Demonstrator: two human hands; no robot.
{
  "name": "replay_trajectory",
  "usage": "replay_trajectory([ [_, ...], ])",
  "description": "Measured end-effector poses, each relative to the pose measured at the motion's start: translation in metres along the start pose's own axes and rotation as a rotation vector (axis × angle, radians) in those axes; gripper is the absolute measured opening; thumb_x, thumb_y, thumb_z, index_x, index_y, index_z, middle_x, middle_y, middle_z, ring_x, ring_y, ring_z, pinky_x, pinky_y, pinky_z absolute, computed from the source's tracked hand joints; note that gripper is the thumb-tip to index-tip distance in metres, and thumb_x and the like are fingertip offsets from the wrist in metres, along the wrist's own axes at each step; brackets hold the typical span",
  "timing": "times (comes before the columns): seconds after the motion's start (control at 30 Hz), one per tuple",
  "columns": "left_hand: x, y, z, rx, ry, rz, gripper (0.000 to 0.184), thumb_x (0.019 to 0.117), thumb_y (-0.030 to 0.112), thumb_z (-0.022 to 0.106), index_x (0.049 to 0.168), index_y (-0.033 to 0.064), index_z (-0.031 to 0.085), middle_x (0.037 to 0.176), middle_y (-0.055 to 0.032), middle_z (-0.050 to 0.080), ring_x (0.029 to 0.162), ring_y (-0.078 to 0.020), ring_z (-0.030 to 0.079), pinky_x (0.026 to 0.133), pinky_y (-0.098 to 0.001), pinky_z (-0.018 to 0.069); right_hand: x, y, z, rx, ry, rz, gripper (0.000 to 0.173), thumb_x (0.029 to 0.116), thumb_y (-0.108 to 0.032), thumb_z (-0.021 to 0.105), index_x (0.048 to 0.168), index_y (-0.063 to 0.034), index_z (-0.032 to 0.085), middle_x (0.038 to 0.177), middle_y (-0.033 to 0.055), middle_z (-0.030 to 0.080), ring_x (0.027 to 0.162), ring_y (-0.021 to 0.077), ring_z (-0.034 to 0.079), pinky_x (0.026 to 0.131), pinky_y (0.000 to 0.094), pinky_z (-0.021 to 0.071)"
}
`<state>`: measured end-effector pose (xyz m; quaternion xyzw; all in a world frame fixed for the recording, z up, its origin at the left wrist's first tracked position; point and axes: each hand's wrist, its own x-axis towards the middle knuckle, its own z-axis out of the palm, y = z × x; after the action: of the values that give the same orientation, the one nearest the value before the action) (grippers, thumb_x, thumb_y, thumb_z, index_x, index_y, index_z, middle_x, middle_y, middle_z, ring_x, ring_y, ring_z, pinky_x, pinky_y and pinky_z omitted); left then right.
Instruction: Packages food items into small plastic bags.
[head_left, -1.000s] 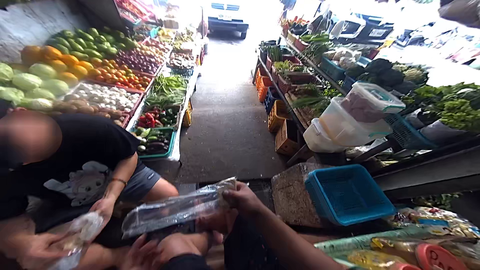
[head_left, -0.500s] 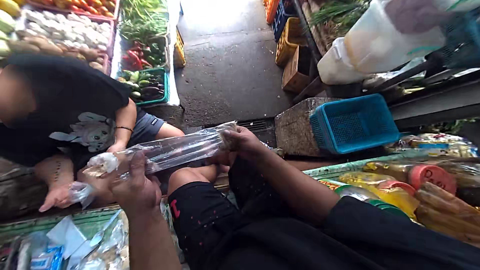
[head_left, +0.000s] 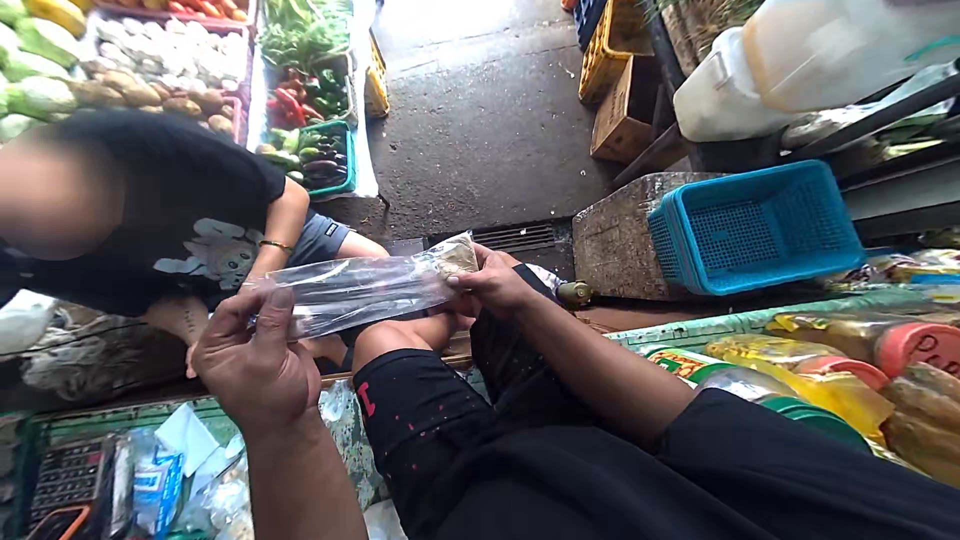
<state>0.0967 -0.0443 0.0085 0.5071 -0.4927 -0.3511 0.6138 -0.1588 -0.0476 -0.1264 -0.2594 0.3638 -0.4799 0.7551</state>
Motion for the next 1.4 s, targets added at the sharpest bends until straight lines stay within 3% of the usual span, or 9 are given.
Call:
replay_trajectory([
  [0.2,0.024,0.019,0.021,0.204,-0.184,0.094,0.012,0.0992,0.007,0.063,0.106,0.013,0.07,0.092,0.0113,0.071,0.073,0.0,0.064,0.068,-0.0195,0.0565,0.005,0.007,-0.007,0.065,0.009,0.117,0.045,0.1018,-0.015,0.06,0.144,-0.0073,0.049,0.121,0.015,0.068,0.104,0.0239,0.069,0.093,0.0425,0.0584],
  [0.37,0.025,0.025,0.051,0.426,-0.502,0.199,0.013,0.0929,0.004,0.069,0.105,0.0023,0.073,0.101,-0.0029,0.069,0.091,-0.0085,0.067,0.083,-0.0269,0.0589,0.015,0.045,0.004,-0.02,0.32,0.399,0.042,0.1091,-0.035,0.049,0.133,-0.0011,0.057,0.122,0.0159,0.067,0.107,0.0253,0.067,0.091,0.0426,0.0562],
  [0.47,-0.011,0.013,0.053,0.429,-0.64,0.152,0.013,0.0902,0.006,0.071,0.102,0.0064,0.076,0.102,-0.0034,0.07,0.092,-0.0115,0.068,0.081,-0.0309,0.0609,0.009,0.047,0.019,0.199,0.008,0.54,0.078,0.1089,-0.059,0.015,0.125,0.0007,0.062,0.117,0.0166,0.071,0.106,0.0276,0.07,0.09,0.0479,0.0576],
  [0.57,-0.072,-0.007,0.038,0.417,-0.718,0.097,0.016,0.0929,0.008,0.067,0.103,0.0096,0.079,0.107,-0.005,0.073,0.104,-0.0155,0.068,0.092,-0.0368,0.0583,0.011,0.046,0.034,0.433,-0.274,0.523,0.093,0.0996,-0.074,0.004,0.132,-0.005,0.058,0.118,0.0159,0.07,0.108,0.0268,0.069,0.092,0.0468,0.0572],
  [0.63,-0.113,-0.019,0.026,0.384,-0.652,0.014,0.016,0.091,0.005,0.066,0.1,0.0097,0.079,0.106,-0.0047,0.072,0.104,-0.0152,0.068,0.093,-0.0343,0.0587,0.015,0.046,0.041,0.567,-0.256,0.565,0.087,0.1022,-0.072,0.012,0.137,-0.0029,0.052,0.125,0.0187,0.067,0.112,0.0293,0.068,0.095,0.0458,0.0565],
  [0.8,-0.167,-0.059,-0.02,0.458,-0.286,-0.156,0.02,0.0823,-0.004,0.064,0.09,0.007,0.078,0.103,-0.0049,0.069,0.097,-0.012,0.067,0.082,-0.0252,0.0598,0.03,0.054,0.052,0.621,0.173,0.625,0.041,0.1099,-0.039,0.04,0.109,-0.005,0.063,0.078,0.0052,0.062,0.063,0.0151,0.059,0.065,0.032,0.0557],
  [0.97,-0.168,-0.079,-0.05,0.433,-0.161,-0.31,0.018,0.0837,-0.006,0.063,0.095,0.0004,0.075,0.104,-0.0079,0.069,0.085,-0.0122,0.07,0.072,-0.0267,0.0636,0.027,0.048,0.042,0.516,0.299,0.599,0.022,0.1086,-0.026,0.046,0.106,-0.0059,0.055,0.084,0.0103,0.064,0.076,0.0252,0.069,0.075,0.0467,0.0613],
  [1.2,-0.163,-0.085,-0.028,-0.204,0.022,-0.617,0.017,0.0938,0.006,0.054,0.098,0.0003,0.069,0.089,-0.012,0.074,0.081,-0.0214,0.073,0.078,-0.0381,0.0625,0.013,0.038,0.025,0.422,0.305,0.45,0.019,0.1078,-0.023,0.047,0.107,-0.0067,0.057,0.086,0.0101,0.064,0.078,0.0246,0.068,0.078,0.045,0.0602],
  [1.4,-0.155,-0.087,-0.011,0.038,0.007,-0.594,0.026,0.0823,-0.004,0.073,0.107,-0.0017,0.063,0.095,-0.01,0.067,0.083,-0.0182,0.067,0.072,-0.0339,0.0599,0.013,0.029,0.026,0.411,0.263,0.437,0.025,0.1087,-0.024,0.041,0.104,-0.007,0.058,0.085,0.0077,0.064,0.08,0.0216,0.066,0.083,0.0438,0.059],
])
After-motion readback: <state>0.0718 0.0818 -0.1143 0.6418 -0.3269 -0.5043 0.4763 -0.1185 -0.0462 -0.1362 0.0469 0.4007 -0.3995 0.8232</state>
